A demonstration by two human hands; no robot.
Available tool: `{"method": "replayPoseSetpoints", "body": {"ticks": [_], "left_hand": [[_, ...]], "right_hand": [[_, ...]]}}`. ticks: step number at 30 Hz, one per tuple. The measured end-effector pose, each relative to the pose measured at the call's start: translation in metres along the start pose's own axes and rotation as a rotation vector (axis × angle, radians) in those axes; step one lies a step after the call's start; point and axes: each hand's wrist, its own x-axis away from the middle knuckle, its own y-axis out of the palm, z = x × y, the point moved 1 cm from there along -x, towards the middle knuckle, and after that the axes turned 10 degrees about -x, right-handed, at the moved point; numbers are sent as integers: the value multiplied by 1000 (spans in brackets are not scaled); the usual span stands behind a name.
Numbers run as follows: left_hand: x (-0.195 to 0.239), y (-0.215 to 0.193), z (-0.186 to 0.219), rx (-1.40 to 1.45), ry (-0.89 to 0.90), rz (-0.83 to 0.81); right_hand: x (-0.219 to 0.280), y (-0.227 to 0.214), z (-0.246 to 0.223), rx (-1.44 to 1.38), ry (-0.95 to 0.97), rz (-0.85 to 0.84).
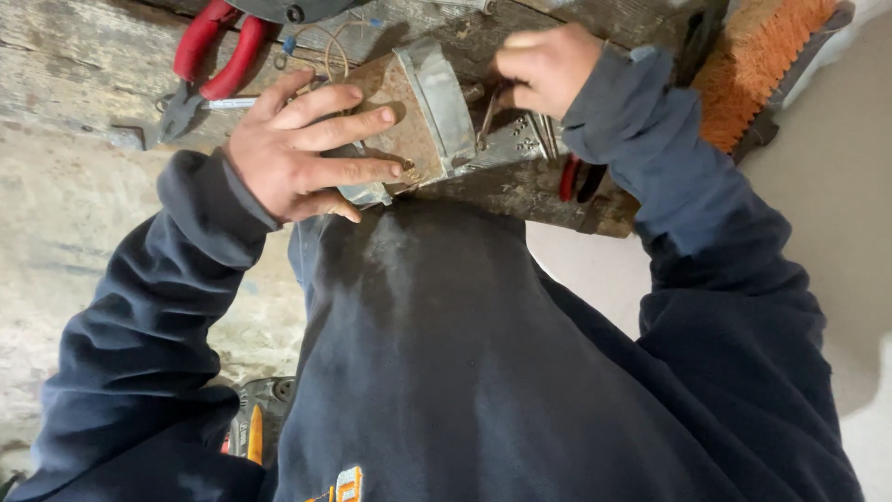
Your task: Disassembling and inspecting an electric motor on a workbench.
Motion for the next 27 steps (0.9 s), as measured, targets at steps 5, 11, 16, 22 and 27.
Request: {"method": "replayPoseSetpoints", "body": {"ticks": [5, 11, 16, 22, 27], "left_hand": [[0, -2, -1, -9, 13, -12], [-1, -2, 0, -37, 29, -9], [-2, -3, 1, -41, 8, -17], [0, 1, 0, -29, 13, -6], [2, 5, -3, -30, -1, -36]], "right_hand": [[11, -18, -14, 206, -316, 404], [16, -81, -83, 432, -521, 631], [35, -91, -141, 533, -391, 587], [80, -45, -172, 428, 41, 391], [97, 9, -168, -81, 121, 576]]}}
